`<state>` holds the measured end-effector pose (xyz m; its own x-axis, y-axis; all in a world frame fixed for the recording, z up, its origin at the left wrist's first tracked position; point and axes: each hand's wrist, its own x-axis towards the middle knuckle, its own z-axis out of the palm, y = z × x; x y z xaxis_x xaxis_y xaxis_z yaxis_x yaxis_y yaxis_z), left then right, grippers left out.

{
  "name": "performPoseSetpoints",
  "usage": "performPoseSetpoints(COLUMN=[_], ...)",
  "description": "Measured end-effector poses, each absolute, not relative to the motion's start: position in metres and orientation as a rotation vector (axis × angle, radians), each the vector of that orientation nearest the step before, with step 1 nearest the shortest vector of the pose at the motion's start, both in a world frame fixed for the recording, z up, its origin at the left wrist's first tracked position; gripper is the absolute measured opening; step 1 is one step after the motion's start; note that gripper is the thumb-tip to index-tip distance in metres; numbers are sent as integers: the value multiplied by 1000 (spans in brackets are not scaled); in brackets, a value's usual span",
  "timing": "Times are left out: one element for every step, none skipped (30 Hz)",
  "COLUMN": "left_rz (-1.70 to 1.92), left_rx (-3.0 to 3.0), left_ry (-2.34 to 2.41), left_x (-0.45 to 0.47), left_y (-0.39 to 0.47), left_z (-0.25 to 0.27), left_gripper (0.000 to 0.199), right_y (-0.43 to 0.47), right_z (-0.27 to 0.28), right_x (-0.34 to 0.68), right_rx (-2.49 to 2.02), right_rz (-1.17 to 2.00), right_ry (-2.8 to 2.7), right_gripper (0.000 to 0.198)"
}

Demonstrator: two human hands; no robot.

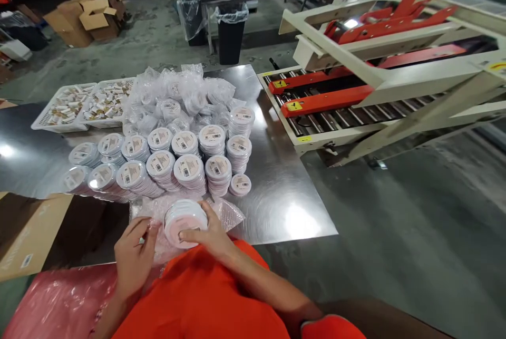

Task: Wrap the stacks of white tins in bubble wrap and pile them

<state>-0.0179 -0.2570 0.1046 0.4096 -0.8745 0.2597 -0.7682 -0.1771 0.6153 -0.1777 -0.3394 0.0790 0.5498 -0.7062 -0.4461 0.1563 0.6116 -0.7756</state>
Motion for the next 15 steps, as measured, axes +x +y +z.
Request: performPoseSetpoints(left_rz=[-115,-39,22,67,97,114,122,116,82,25,-30,-66,-76,-60,-31], left_rx=[1971,1957,1938,1911,1880,1854,1835,1822,1816,1812,1811,1811,1808,1803,1799], left_ry=[-1423,-1460,-1507,-1561,-1616,-1667,-1706,-1727,-1729,-1714,-1681,-1631,-1582,-1544,-1518], left_x=[-20,-21,-23,-25,-27,-30,-32,-35,-38,-41,-43,-45,-46,-47,-48], left_y=[-258,-258,-257,-256,-254,-253,-251,-250,-248,-248,-248,-249,-250,-253,-255], left_z=[102,100,97,95,92,89,86,83,80,78,76,74,74,74,75], left_gripper=[18,16,16,17,19,20,20,19,16,14,13,12,12,12,12], right_y=[-336,-334,-332,-332,-333,-334,-335,-335,-335,-334,-333,-332,-331,-331,-331], right_z=[79,78,78,76,75,73,70,69,67,67,67,68,70,72,75], right_x=[-177,-176,-176,-176,-176,-176,-177,-178,-179,-179,-179,-179,-179,-178,-177], right_rx=[-885,-1004,-1086,-1126,-1141,-1158,-1200,-1283,-1408,-1558,-1711,-1841,-1936,-1995,-2022], right_rz=[-566,-549,-522,-496,-480,-480,-502,-542,-587,-626,-644,-631,-581,-510,-435], right_ry=[868,890,904,916,930,954,993,1049,1109,1161,1193,1205,1188,1155,1123], right_gripper=[57,60,64,68,73,77,79,76,72,68,66,65,66,68,71])
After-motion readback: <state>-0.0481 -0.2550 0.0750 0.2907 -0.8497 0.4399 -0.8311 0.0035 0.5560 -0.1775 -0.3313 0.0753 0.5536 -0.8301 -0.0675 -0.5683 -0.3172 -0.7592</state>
